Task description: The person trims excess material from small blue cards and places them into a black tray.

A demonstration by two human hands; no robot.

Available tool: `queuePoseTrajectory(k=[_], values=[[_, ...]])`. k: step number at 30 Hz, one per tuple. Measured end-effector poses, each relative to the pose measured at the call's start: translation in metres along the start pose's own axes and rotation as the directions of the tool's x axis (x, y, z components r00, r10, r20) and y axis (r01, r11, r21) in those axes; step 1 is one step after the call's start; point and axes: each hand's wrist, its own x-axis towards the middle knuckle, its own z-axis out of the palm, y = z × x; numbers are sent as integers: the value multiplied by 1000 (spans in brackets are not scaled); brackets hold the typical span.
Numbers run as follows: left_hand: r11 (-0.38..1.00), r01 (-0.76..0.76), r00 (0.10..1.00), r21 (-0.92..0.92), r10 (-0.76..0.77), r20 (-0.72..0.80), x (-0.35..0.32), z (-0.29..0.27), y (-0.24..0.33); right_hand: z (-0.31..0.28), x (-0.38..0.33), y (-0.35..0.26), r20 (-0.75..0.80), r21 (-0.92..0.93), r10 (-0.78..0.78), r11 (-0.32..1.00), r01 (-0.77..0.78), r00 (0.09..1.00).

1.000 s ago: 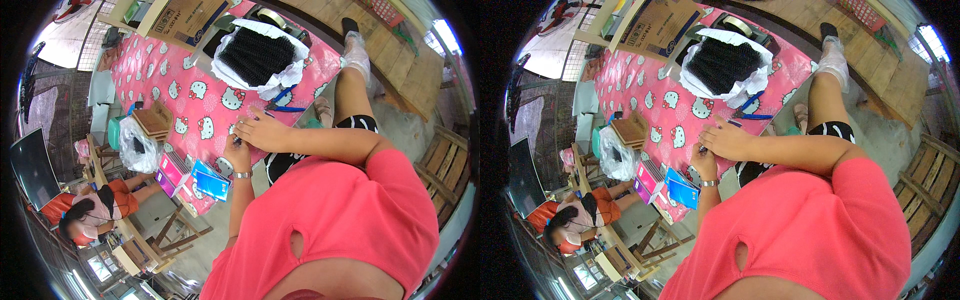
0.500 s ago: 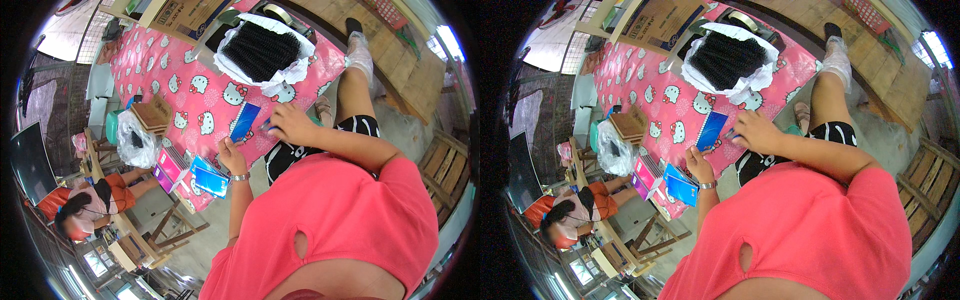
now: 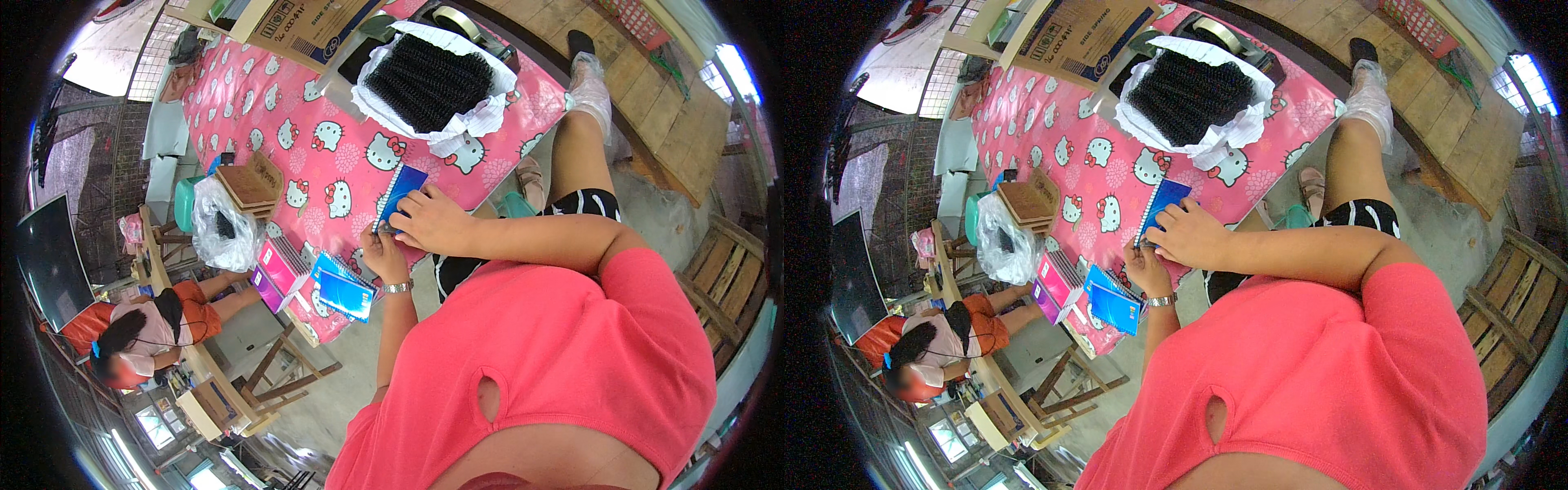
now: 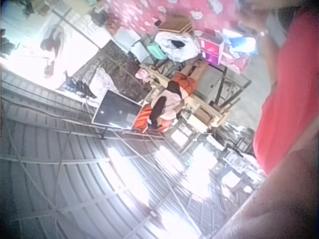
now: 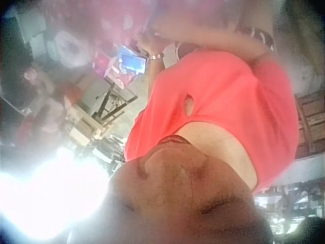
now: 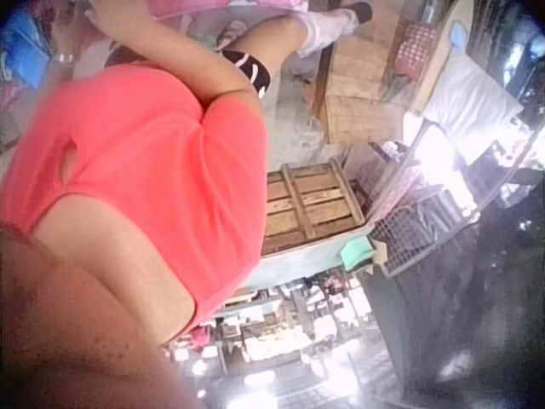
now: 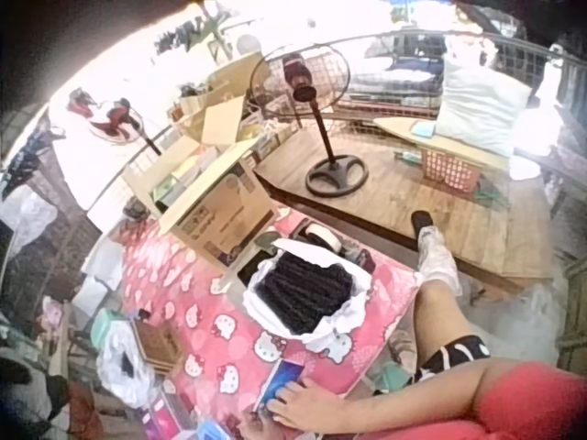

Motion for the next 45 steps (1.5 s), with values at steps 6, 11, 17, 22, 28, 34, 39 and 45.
queuePoseTrajectory(k=[6, 11, 17, 22, 28, 34, 39, 45], values=[[1000, 19, 999, 3, -19, -39, -1, 1, 1, 5, 0, -5, 57, 193, 104, 975, -113, 993], [998, -2, 999, 70, 5, -52, -3, 1, 5, -3, 7, -7, 618, 646, 303, 330, -689, 725], [1000, 1, 995, 15, -3, 98, 10, -13, 57, -38, -17, 11, 716, 685, 100, 85, -723, 690], [830, -306, 863, 466, 34, 505, 38, -21, 106, -53, -51, 38, 544, 812, 195, 124, -571, 816], [768, -488, 800, 415, 202, 565, 34, 38, 50, -30, -64, 44, 302, 184, 321, 904, -385, 898], [949, -25, 942, 314, -83, 326, -12, 15, 44, -30, -81, 31, 307, -190, 147, 978, -90, 940], [696, 431, 555, 574, -706, 440, -55, -24, 9, -18, -74, 26, 307, -204, 40, 979, 25, 951], [468, 873, 471, -137, -740, 481, -66, -4, 9, -14, -70, 27, 226, -330, -105, 927, 178, 968]])
